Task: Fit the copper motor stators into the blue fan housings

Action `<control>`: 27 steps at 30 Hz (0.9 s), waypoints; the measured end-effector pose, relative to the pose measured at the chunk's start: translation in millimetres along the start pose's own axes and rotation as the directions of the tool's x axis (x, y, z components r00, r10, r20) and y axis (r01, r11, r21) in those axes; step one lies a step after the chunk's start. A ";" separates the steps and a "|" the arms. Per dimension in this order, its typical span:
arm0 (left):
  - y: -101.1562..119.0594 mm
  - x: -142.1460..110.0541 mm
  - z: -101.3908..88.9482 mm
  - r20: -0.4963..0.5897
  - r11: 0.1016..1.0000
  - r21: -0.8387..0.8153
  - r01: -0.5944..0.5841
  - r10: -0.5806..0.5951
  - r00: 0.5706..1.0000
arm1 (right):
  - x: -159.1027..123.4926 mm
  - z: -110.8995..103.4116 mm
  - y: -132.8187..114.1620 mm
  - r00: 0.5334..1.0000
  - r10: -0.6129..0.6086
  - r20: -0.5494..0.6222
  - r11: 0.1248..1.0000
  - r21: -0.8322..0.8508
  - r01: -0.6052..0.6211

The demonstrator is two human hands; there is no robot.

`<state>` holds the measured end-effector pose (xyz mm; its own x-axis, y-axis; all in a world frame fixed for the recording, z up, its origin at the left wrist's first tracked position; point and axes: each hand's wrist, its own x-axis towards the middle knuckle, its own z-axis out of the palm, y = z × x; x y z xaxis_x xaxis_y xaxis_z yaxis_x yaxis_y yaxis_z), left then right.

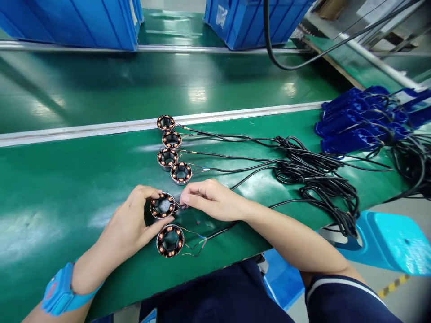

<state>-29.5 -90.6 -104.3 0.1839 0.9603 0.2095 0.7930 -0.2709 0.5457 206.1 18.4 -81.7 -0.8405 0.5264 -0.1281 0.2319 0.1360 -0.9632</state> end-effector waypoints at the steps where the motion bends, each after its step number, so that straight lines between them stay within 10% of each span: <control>1: -0.2 -0.6 0.9 -0.011 1.000 0.016 0.008 -0.008 1.000 | 0.5 0.0 2.6 0.999 0.016 0.028 0.996 0.087 -0.019; 6: 2.1 0.9 0.5 -0.038 0.997 0.067 -0.025 0.028 0.999 | 4.3 7.8 11.4 0.993 0.114 0.014 0.870 0.482 -0.107; 15: 5.3 -3.6 9.7 -0.060 0.995 0.064 0.078 -0.074 0.995 | 3.1 16.1 15.3 0.967 0.186 0.173 0.777 0.576 -0.253; 18: 3.9 -4.9 2.0 -0.015 0.996 0.042 0.084 -0.084 0.996 | -5.2 5.9 9.7 0.978 0.112 0.178 0.859 0.476 -0.185; 22: 1.9 7.5 -23.9 0.071 0.998 -0.032 0.052 -0.050 0.996 | -13.5 -23.0 -3.8 0.962 -0.095 -0.258 0.979 0.150 0.137; 27: 4.4 52.5 -25.8 0.066 0.978 0.161 -0.133 0.123 0.990 | 4.9 -52.0 -3.4 0.910 -0.202 -0.362 0.938 -0.340 0.072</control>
<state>-31.4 -43.1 -70.0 0.3186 0.9218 0.2210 0.8448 -0.3818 0.3750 226.6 64.1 -66.7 -0.6343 0.7557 0.1633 0.3231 0.4510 -0.8320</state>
